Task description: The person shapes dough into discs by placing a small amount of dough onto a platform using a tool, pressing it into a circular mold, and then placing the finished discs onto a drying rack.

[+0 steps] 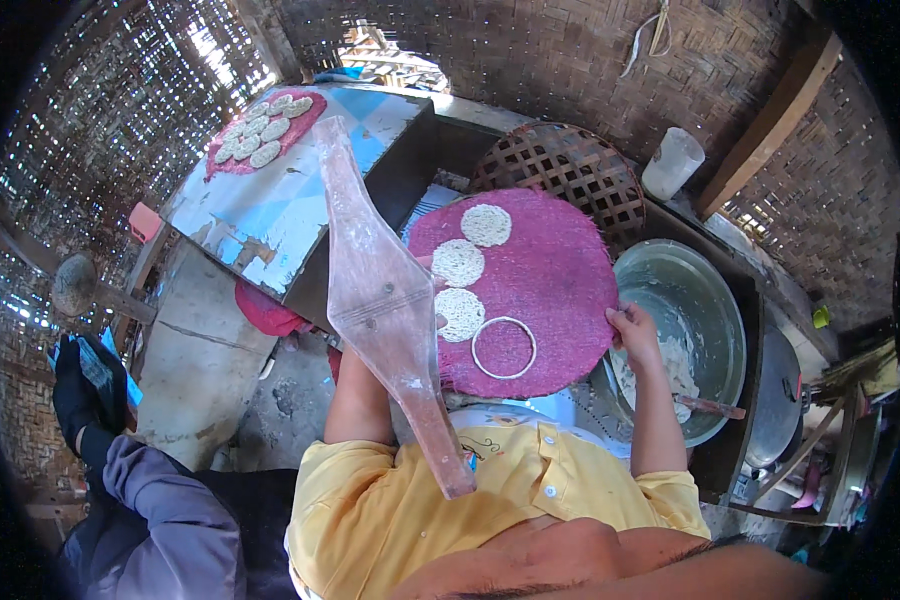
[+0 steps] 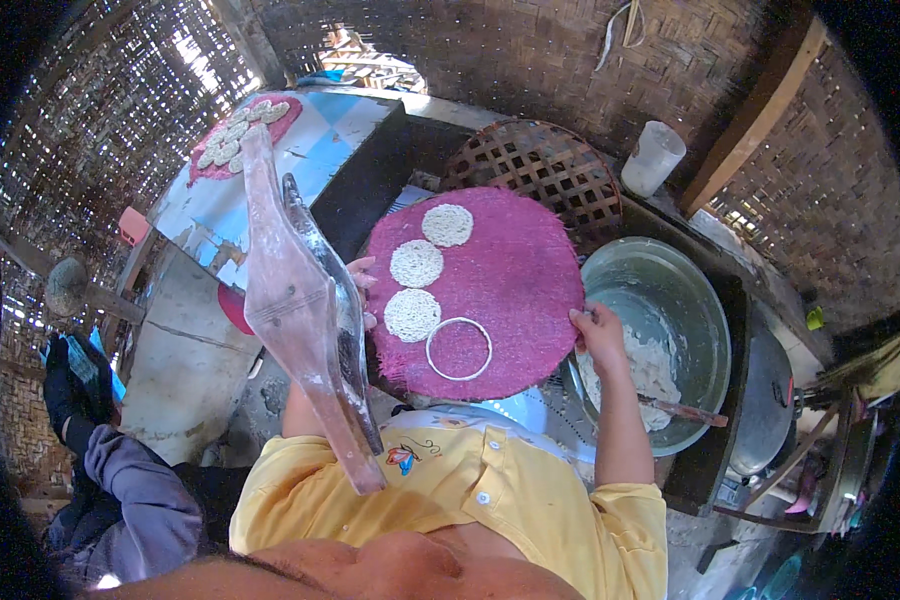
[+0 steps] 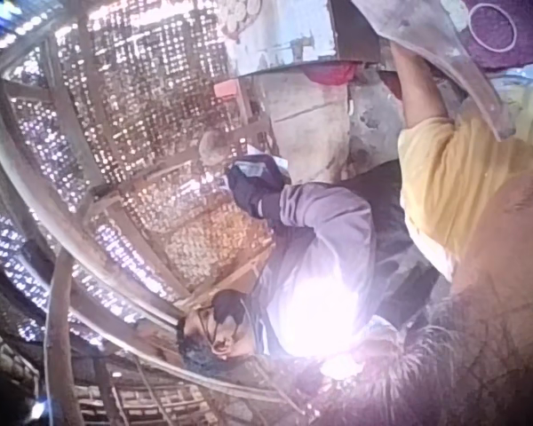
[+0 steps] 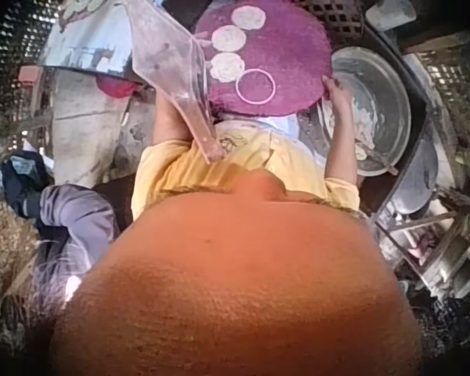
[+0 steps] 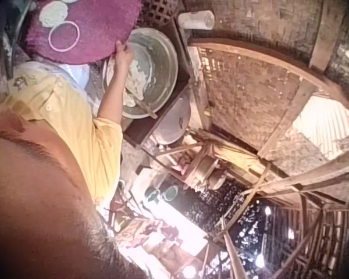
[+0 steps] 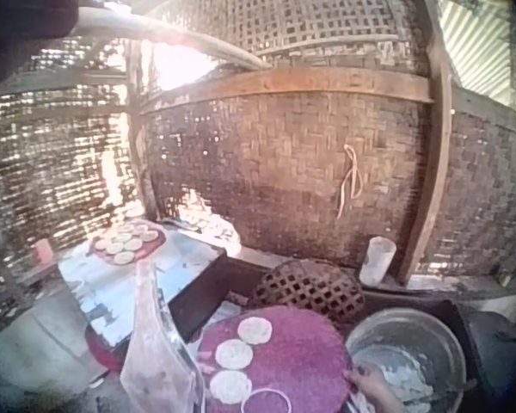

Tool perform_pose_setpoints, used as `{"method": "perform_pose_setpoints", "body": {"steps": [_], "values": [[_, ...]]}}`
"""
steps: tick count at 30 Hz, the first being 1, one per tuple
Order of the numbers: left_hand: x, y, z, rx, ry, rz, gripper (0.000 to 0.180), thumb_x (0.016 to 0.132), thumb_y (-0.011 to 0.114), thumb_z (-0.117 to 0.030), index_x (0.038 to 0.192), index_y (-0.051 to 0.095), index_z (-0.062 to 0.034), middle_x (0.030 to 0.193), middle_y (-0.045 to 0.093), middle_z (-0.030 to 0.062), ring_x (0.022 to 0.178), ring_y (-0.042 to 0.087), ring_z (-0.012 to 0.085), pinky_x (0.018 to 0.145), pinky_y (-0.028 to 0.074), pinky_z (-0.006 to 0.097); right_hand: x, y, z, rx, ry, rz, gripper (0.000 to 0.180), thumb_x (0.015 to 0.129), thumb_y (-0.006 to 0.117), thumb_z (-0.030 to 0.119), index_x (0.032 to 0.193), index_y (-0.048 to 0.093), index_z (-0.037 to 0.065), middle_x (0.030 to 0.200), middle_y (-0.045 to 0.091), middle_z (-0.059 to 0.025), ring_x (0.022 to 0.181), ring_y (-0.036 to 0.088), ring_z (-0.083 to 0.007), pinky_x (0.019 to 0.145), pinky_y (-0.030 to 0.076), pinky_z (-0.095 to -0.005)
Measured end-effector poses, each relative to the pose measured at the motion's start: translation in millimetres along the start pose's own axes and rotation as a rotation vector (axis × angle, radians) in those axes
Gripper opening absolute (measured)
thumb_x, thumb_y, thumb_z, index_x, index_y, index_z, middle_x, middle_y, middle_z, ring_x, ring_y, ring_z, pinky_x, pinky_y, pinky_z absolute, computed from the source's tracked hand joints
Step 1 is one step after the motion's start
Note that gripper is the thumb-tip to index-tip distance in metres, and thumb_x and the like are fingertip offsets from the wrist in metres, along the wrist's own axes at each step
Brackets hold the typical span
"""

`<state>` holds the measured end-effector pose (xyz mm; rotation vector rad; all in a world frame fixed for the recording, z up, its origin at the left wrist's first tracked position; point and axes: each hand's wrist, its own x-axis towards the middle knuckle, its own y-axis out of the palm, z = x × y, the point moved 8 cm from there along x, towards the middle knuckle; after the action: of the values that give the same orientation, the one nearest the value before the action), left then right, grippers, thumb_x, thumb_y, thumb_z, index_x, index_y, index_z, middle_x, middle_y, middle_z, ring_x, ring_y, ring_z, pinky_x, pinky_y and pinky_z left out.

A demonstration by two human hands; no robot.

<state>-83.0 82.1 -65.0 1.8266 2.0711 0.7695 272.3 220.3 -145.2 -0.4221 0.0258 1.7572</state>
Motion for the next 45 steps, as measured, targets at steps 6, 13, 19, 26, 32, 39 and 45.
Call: {"method": "perform_pose_setpoints", "body": {"steps": [6,13,19,26,32,39,45], "values": [[6,9,-7,0.769,0.304,0.218,0.052,0.075,0.063,-0.014,0.121,0.041,-0.0035,0.117,0.049,0.0110,0.101,0.050,0.0195,0.083,0.045,0.034,-18,-17,-9,-0.078,0.051,0.015,0.037,0.077,0.062,0.021,0.104,0.053,-0.002,0.069,0.056,-0.0061,0.050,0.051,-0.0121,0.043,0.041,-0.0264],[33,69,-22,0.824,0.328,0.024,0.049,0.052,0.077,-0.023,0.093,0.059,-0.0032,0.088,0.062,0.0122,0.081,0.061,0.0215,0.076,0.046,0.032,-100,36,115,-0.054,-0.448,0.201,0.073,0.074,0.062,0.043,0.127,0.036,0.001,0.115,0.048,-0.0156,0.100,0.050,-0.0228,0.086,0.040,-0.0381],[40,132,-9,1.166,0.516,0.314,0.044,0.060,0.071,-0.021,0.099,0.058,-0.0067,0.098,0.059,0.0150,0.091,0.057,0.0288,0.081,0.046,0.034,-137,96,105,0.288,-0.014,0.911,0.103,0.064,0.055,0.068,0.134,0.018,0.002,0.127,0.037,-0.0167,0.109,0.045,-0.0267,0.091,0.036,-0.0408],[65,176,-66,-0.663,-0.029,0.803,0.102,0.056,0.071,-0.012,0.138,0.010,-0.0155,0.141,0.014,0.0173,0.129,0.018,0.0341,0.101,0.022,0.049,-178,84,103,0.441,0.187,1.161,0.114,0.058,0.040,0.082,0.132,0.022,-0.004,0.115,0.047,-0.0174,0.100,0.050,-0.0267,0.084,0.039,-0.0378],[66,174,-48,-0.545,0.087,0.756,0.100,0.053,0.066,-0.001,0.137,0.015,-0.0187,0.135,0.027,0.0165,0.128,0.021,0.0335,0.101,0.022,0.051,-166,51,88,0.265,0.304,0.982,0.113,0.061,0.037,0.081,0.130,0.023,-0.007,0.115,0.047,-0.0195,0.101,0.049,-0.0272,0.085,0.038,-0.0390],[96,109,47,-0.747,-0.168,0.400,0.057,0.079,0.058,-0.029,0.128,0.033,-0.0128,0.115,0.051,0.0111,0.117,0.040,0.0285,0.095,0.033,0.048,-144,48,70,0.272,0.445,0.936,0.096,0.071,0.042,0.069,0.128,0.027,-0.007,0.126,0.039,-0.0189,0.105,0.047,-0.0281,0.088,0.037,-0.0384],[84,96,53,-0.953,-0.163,0.362,0.055,0.081,0.039,-0.058,0.115,0.046,-0.0139,0.097,0.060,0.0087,0.099,0.053,0.0282,0.082,0.044,0.041,-131,30,48,0.086,0.435,0.875,0.088,0.074,0.045,0.062,0.127,0.028,-0.005,0.116,0.046,-0.0205,0.101,0.051,-0.0293,0.085,0.041,-0.0410]]}}
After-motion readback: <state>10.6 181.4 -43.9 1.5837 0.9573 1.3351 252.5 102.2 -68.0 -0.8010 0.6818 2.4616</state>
